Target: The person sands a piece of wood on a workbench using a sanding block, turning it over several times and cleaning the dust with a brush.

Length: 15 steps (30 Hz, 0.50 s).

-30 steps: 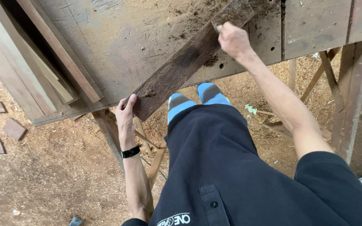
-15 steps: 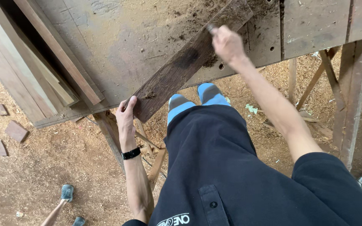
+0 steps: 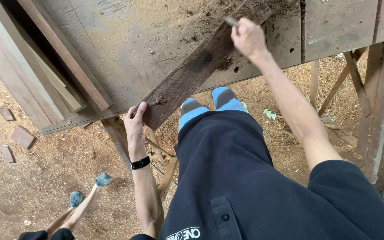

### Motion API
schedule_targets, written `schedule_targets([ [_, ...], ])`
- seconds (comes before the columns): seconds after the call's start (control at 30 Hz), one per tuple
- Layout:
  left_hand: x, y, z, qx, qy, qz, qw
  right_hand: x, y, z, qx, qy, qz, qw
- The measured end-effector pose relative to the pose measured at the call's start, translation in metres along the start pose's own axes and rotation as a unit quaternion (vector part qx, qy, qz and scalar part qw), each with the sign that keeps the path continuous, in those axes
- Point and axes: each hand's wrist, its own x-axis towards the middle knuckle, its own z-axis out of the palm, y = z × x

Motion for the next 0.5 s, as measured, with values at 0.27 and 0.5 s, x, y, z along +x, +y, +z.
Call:
schedule_targets([
  [0.27, -0.001, 0.003, 0.003, -0.057, -0.015, 0.016, 0.998, -0.015, -0.043, 0.004, 0.041, -0.048, 0.012, 0.998],
  [0.5, -0.002, 0.0, 0.002, -0.032, -0.004, 0.019, 0.999, -0.006, 0.082, -0.011, -0.037, 0.075, 0.072, 0.994],
])
